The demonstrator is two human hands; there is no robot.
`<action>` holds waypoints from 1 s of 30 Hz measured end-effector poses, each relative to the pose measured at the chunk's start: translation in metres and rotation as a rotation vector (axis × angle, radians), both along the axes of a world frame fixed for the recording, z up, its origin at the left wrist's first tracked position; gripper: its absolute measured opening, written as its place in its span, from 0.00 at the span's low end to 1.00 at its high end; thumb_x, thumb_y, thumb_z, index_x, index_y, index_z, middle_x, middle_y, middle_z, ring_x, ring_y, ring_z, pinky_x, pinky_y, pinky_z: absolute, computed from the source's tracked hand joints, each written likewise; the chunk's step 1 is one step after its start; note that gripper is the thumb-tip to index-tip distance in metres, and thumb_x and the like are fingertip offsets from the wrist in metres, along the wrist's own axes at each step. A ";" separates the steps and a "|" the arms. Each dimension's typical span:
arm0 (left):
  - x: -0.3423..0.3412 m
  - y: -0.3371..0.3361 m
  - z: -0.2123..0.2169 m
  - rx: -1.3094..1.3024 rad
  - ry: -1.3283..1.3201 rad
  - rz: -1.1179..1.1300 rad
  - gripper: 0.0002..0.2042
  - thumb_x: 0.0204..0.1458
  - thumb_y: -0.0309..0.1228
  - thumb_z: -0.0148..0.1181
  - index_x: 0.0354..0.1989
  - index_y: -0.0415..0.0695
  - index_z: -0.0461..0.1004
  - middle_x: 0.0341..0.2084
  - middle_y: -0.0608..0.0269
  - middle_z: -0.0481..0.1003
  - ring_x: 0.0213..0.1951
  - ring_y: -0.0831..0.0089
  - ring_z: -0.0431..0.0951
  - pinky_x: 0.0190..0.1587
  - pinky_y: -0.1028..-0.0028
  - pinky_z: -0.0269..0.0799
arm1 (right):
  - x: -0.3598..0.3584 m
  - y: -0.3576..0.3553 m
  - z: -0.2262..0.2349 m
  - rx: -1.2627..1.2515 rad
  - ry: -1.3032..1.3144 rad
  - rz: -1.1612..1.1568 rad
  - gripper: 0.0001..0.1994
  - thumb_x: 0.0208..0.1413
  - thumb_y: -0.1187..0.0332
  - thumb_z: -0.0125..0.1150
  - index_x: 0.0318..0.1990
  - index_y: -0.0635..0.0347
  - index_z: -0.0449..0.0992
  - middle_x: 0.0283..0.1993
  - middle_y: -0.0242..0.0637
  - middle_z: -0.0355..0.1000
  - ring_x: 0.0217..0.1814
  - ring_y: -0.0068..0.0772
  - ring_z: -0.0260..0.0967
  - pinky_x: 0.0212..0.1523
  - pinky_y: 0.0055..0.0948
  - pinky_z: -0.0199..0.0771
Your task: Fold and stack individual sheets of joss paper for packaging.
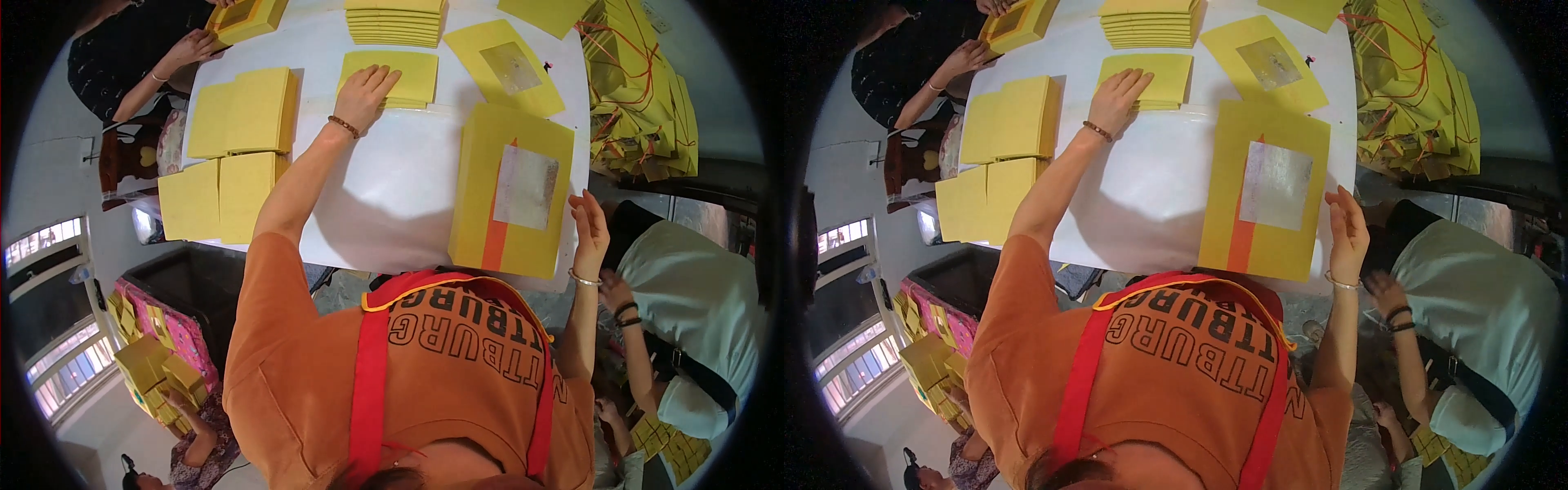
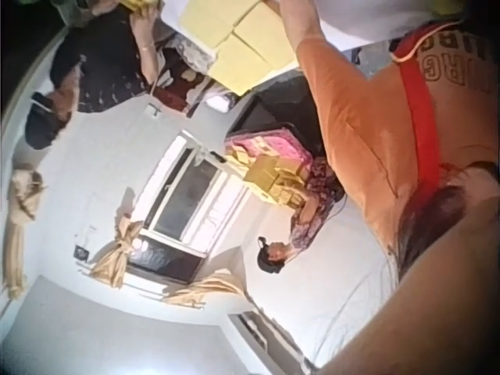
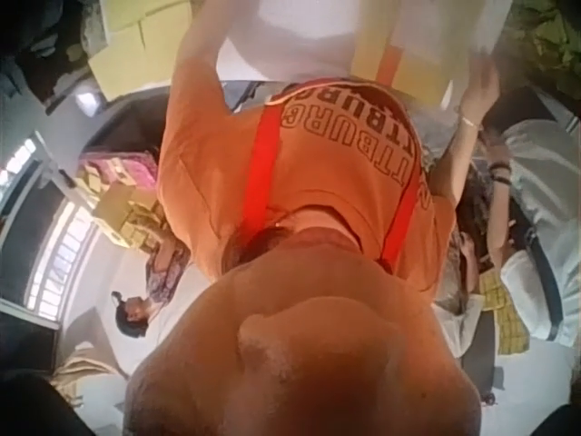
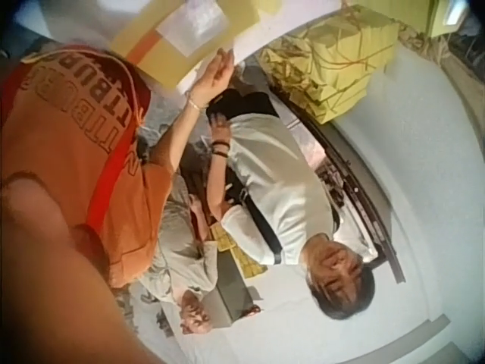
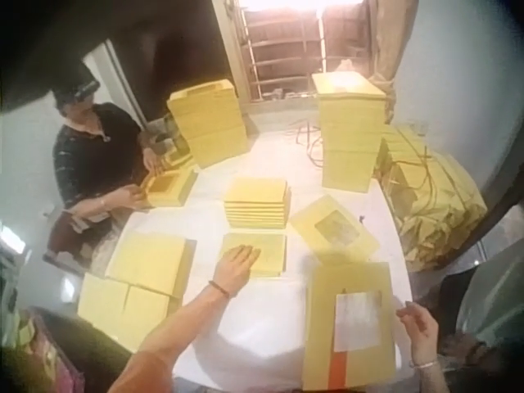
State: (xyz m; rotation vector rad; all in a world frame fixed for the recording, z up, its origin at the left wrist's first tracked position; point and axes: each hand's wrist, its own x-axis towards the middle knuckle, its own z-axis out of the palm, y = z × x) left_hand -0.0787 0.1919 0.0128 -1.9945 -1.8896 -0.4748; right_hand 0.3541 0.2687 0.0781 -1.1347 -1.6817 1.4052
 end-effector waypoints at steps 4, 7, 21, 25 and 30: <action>-0.003 0.001 -0.012 -0.027 -0.015 0.009 0.27 0.35 0.20 0.55 0.51 0.44 0.65 0.46 0.57 0.69 0.48 0.61 0.67 0.50 0.67 0.64 | 0.000 -0.002 -0.004 0.017 -0.004 0.038 0.17 0.57 0.71 0.49 0.53 0.64 0.65 0.46 0.37 0.69 0.50 0.25 0.64 0.51 0.23 0.60; -0.006 0.000 0.002 0.047 -0.061 -0.001 0.27 0.35 0.20 0.55 0.51 0.44 0.65 0.45 0.56 0.68 0.48 0.60 0.67 0.50 0.67 0.64 | -0.003 -0.003 -0.001 0.036 -0.094 0.047 0.17 0.57 0.72 0.49 0.53 0.65 0.65 0.46 0.38 0.70 0.48 0.25 0.64 0.51 0.23 0.61; 0.001 -0.012 -0.018 -0.173 0.019 0.080 0.20 0.53 0.43 0.46 0.57 0.67 0.61 0.54 0.48 0.59 0.55 0.51 0.57 0.57 0.57 0.51 | -0.005 0.001 0.017 0.466 -0.356 0.199 0.17 0.47 0.74 0.56 0.47 0.63 0.70 0.49 0.42 0.68 0.56 0.38 0.62 0.55 0.33 0.58; -0.005 -0.011 -0.025 -0.176 0.025 0.119 0.20 0.54 0.46 0.44 0.57 0.73 0.59 0.55 0.49 0.57 0.57 0.54 0.54 0.57 0.57 0.49 | -0.014 -0.004 0.037 0.627 -0.441 0.374 0.19 0.40 0.73 0.60 0.45 0.59 0.72 0.51 0.40 0.66 0.59 0.45 0.57 0.57 0.39 0.54; 0.003 -0.002 -0.005 -0.311 0.124 0.071 0.20 0.54 0.46 0.43 0.57 0.71 0.59 0.51 0.50 0.60 0.53 0.54 0.58 0.52 0.59 0.54 | -0.014 -0.002 0.028 0.708 -0.402 0.645 0.17 0.41 0.70 0.61 0.43 0.56 0.73 0.51 0.37 0.66 0.59 0.45 0.57 0.57 0.39 0.55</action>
